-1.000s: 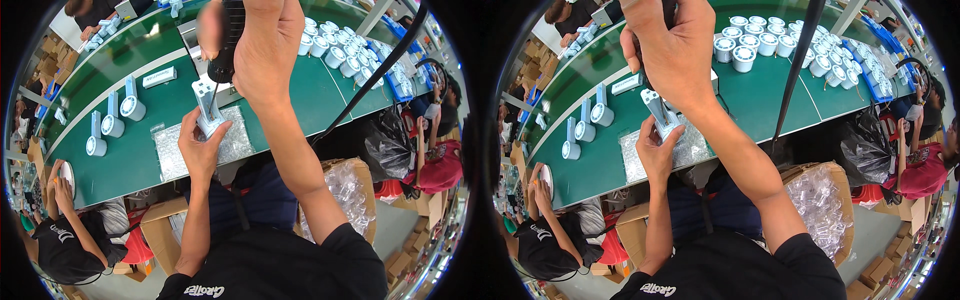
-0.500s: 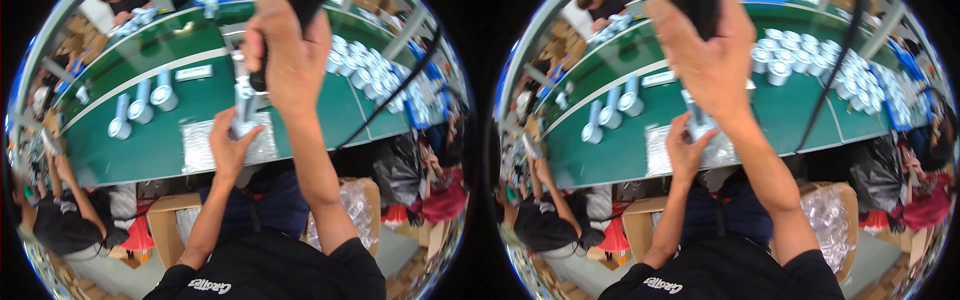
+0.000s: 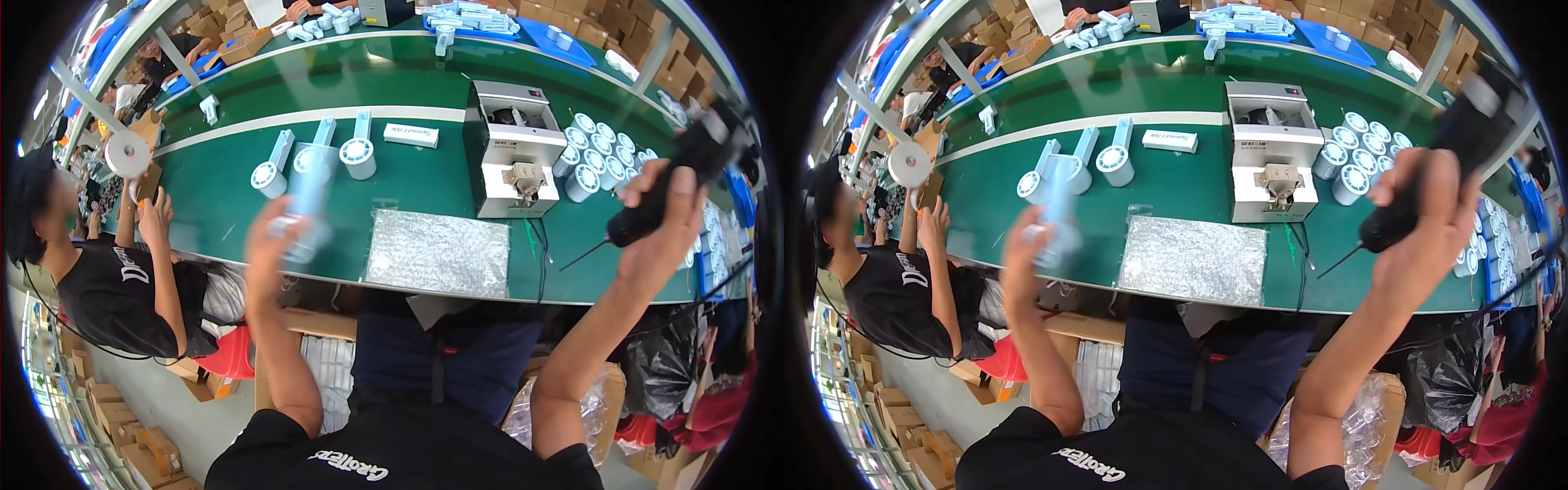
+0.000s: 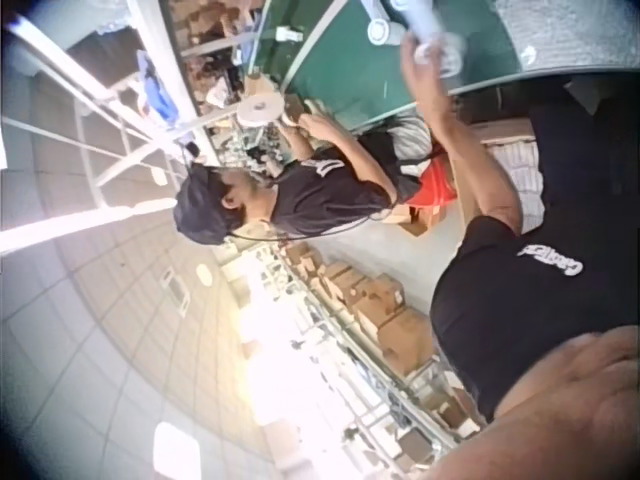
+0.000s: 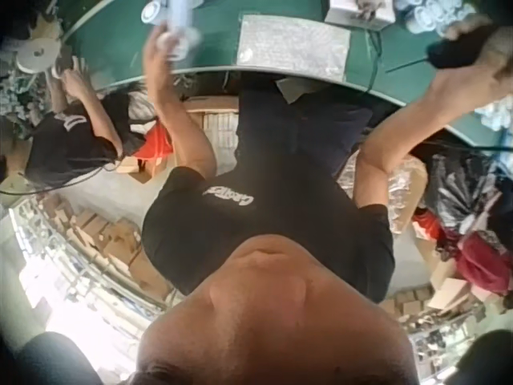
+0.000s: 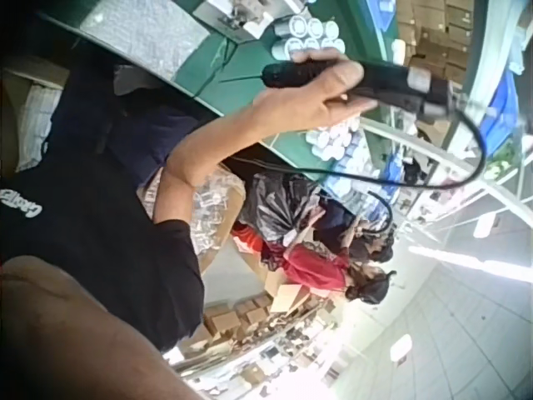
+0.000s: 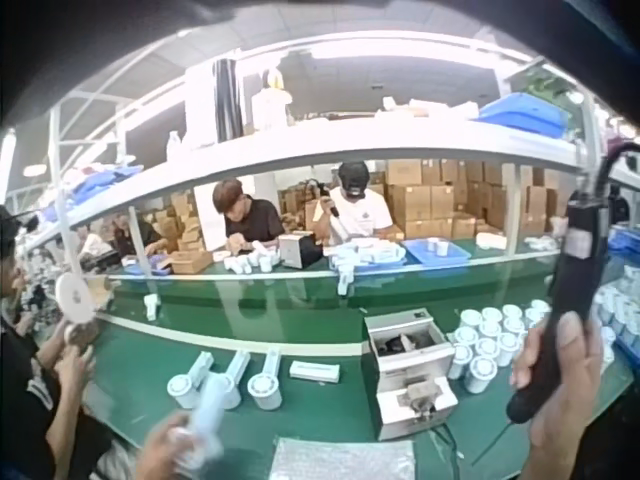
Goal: Assembling portable electric fans by inserting internal components into the plastic housing and securing them with an electric screwdriver.
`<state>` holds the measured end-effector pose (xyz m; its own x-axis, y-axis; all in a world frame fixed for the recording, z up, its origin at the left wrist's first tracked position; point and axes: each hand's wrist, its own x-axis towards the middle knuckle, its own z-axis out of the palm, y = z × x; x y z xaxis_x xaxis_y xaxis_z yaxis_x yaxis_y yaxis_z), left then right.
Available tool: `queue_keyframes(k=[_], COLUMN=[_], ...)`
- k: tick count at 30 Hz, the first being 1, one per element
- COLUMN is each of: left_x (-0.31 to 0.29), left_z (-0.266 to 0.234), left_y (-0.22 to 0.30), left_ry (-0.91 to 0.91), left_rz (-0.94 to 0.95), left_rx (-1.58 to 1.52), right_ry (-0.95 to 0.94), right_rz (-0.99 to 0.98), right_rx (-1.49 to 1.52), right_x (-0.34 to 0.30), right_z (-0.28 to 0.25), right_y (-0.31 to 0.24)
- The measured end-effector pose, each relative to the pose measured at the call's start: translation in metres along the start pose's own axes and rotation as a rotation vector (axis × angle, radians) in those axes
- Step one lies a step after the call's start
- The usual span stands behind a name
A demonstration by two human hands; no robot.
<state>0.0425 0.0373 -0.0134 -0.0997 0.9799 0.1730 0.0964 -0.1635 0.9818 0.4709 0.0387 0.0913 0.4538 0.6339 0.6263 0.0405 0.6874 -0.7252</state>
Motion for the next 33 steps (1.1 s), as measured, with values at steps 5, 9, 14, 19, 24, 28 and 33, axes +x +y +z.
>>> queue_keyframes(k=[5,9,14,19,24,28,33], left_x=[0.099,0.141,0.139,0.136,0.146,0.142,0.136], left_z=[-0.185,-0.171,-0.033,0.122,0.195,0.197,0.179], left_y=[-0.070,-0.094,-0.023,-0.011,-0.038,-0.044,-0.055], left_ry=[0.580,0.675,0.458,-0.127,-0.159,-0.109,-0.103], left_rz=[-0.089,0.009,0.452,0.392,0.380,0.426,0.397], left_rx=[0.432,0.957,0.567,0.838,1.028,0.990,1.095], right_ry=[-0.138,-0.227,-1.487,-0.655,0.089,-0.152,-0.305], right_rz=[0.046,0.085,0.126,0.125,0.404,-0.098,0.122], right_rx=[-0.026,-0.456,0.148,0.546,-1.067,-1.309,-1.371], right_x=[-0.014,-0.052,-0.068,-0.012,-0.005,0.007,0.023], right_z=[0.020,0.023,-0.044,-0.211,-0.290,-0.286,-0.272], right_y=[0.020,0.019,-0.042,0.038,0.181,0.211,0.213])
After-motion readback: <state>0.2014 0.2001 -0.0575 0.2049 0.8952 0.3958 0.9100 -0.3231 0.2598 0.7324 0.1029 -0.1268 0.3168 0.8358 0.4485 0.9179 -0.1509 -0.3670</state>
